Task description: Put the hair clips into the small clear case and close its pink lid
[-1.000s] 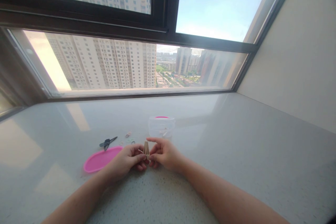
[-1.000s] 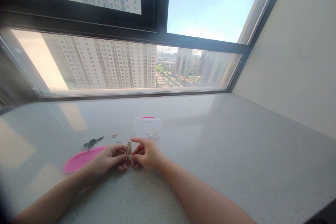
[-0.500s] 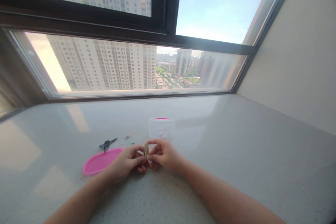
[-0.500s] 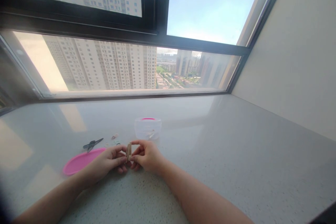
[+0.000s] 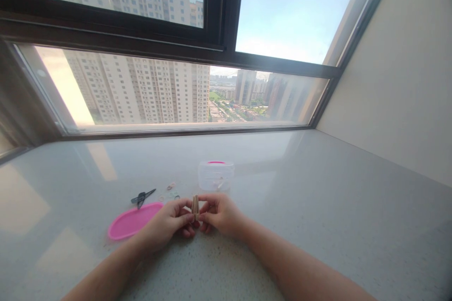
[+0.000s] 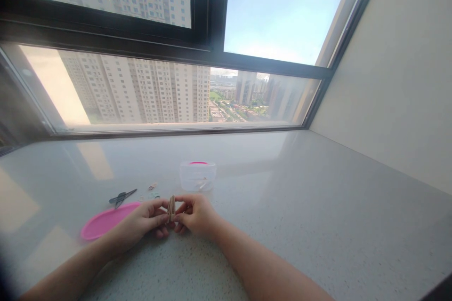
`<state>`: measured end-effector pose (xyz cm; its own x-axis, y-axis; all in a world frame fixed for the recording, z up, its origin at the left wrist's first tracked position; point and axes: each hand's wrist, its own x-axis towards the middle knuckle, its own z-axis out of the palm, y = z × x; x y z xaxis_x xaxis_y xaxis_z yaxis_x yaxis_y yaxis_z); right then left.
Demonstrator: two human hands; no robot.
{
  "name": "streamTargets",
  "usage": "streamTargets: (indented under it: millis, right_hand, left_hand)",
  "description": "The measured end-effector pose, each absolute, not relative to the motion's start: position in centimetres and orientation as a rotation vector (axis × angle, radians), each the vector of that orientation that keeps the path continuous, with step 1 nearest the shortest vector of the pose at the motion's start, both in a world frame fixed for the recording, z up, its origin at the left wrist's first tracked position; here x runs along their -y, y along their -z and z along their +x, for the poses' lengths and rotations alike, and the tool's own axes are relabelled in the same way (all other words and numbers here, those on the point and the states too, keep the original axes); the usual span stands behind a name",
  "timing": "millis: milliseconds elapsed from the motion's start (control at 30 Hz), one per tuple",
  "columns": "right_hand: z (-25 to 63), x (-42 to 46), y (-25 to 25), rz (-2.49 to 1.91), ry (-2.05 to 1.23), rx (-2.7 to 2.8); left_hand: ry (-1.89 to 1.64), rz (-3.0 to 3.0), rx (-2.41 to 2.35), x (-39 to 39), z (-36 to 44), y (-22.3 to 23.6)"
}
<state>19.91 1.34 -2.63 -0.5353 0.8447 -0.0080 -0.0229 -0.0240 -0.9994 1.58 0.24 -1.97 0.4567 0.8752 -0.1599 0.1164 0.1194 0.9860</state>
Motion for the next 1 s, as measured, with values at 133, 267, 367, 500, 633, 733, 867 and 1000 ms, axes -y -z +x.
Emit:
streamTargets:
  millis: [133, 267, 367, 500, 633, 733, 867, 1000]
  right_hand:
    - [19.9, -1.5, 3.0, -0.858, -1.632, 1.594]
    - [20.0, -1.5, 3.2, -0.873, -1.629, 1.616]
    - [20.0, -1.5, 3.3, -0.873, -1.625, 1.622]
    - [20.0, -1.4, 3.3, -0.860, -1.611, 1.646]
    - [19.9, -1.4, 3.5, -0.882, -1.595, 1.627]
    - [19.9, -1.5, 3.8, -0.920, -1.584, 1.565]
    - [20.0, -1.4, 4.0, -0.894, -1.548, 1.650]
    - [20.2, -1.3, 4.1, -0.893, -1.452, 1.789]
  left_hand:
    - [-0.708, 1.365, -0.959, -0.3, 1.6, 2.3]
    - [-0.717, 1.361, -0.975, -0.2, 1.7, 2.2]
    - [-0.721, 1.353, -0.992, -0.2, 1.9, 2.0]
    - [-0.717, 1.348, -1.001, -0.3, 1.9, 2.0]
    - [-0.703, 1.339, -1.002, -0.4, 1.9, 2.0]
    - [-0.705, 1.327, -1.001, -0.3, 1.9, 1.9]
    - [-0.716, 1.309, -0.984, -0.2, 2.1, 1.6]
    - [-0.712, 1.282, -0.986, -0.2, 2.0, 1.5]
